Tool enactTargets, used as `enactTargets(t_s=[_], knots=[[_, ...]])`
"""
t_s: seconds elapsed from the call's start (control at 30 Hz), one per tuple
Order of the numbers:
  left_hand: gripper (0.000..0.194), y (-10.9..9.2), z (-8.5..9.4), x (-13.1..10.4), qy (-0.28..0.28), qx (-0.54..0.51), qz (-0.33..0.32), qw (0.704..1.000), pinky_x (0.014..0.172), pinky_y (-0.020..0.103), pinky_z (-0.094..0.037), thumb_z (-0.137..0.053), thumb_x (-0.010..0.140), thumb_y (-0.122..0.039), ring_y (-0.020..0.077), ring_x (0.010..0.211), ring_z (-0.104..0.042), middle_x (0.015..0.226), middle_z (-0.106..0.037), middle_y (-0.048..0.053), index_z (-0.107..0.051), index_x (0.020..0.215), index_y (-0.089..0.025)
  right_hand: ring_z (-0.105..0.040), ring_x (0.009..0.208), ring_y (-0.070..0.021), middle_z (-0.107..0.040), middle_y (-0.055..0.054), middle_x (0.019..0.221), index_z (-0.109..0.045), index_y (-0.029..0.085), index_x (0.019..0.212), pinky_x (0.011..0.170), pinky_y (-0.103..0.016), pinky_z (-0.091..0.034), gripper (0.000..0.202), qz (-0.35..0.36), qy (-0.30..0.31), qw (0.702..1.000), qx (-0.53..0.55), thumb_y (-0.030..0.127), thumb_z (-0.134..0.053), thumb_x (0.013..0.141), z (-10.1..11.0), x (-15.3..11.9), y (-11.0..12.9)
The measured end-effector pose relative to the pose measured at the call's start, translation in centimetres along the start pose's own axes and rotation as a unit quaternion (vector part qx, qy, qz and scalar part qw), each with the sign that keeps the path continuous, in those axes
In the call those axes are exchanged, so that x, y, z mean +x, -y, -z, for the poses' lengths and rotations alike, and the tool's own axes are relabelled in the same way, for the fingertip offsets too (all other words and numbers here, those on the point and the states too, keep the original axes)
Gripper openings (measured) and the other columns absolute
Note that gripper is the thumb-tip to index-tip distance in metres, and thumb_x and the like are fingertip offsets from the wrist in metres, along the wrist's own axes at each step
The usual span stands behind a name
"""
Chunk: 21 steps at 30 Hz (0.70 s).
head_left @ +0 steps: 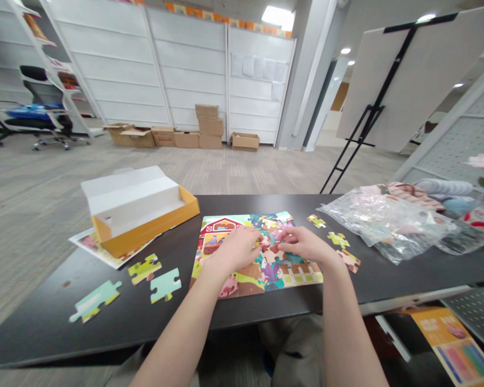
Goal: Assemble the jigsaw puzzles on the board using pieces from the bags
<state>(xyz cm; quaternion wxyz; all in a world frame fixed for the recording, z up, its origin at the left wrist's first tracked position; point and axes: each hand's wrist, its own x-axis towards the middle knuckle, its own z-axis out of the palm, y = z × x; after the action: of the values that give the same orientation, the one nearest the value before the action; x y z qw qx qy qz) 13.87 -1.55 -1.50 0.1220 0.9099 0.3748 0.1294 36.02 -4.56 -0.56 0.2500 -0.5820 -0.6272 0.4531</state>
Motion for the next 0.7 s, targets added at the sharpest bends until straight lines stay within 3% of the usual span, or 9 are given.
enactTargets(t_s=[0.3, 0.57, 0.7], knots=[[0.027, 0.2, 0.0, 0.2, -0.009, 0.003, 0.003, 1.0, 0.083, 0.033, -0.05, -0.047, 0.087, -0.009, 0.0244, 0.091, -0.067, 0.098, -0.075, 0.01, -0.071, 0.095, -0.017, -0.07, 0.064, -0.0148, -0.077, -0.004, 0.073, -0.062, 0.018, 0.081, 0.05, -0.019, -0.043, 0.012, -0.026, 0.01, 0.999, -0.024, 0.023, -0.072, 0.077, -0.6, 0.8, -0.5], [0.029, 0.2, 0.4, 0.1, 0.003, -0.008, 0.008, 1.0, 0.081, 0.032, -0.05, -0.046, 0.085, -0.007, 0.0238, 0.089, -0.067, 0.097, -0.075, 0.01, -0.073, 0.093, -0.017, -0.072, 0.069, -0.0163, -0.078, -0.005, 0.083, -0.061, 0.018, 0.085, 0.061, -0.024, -0.052, 0.018, 0.004, 0.04, 0.999, 0.027, 0.03, -0.071, 0.076, -0.3, 0.1, 0.1], [0.029, 0.1, 0.5, 0.0, 0.007, -0.013, 0.009, 1.0, 0.079, 0.033, -0.05, -0.046, 0.084, -0.006, 0.0245, 0.088, -0.068, 0.095, -0.075, 0.01, -0.072, 0.091, -0.017, -0.067, 0.061, -0.0135, -0.077, -0.004, 0.077, -0.062, 0.018, 0.084, 0.05, -0.02, -0.042, 0.017, 0.01, 0.047, 0.999, -0.006, 0.031, -0.07, 0.076, -0.7, 0.0, 0.6]])
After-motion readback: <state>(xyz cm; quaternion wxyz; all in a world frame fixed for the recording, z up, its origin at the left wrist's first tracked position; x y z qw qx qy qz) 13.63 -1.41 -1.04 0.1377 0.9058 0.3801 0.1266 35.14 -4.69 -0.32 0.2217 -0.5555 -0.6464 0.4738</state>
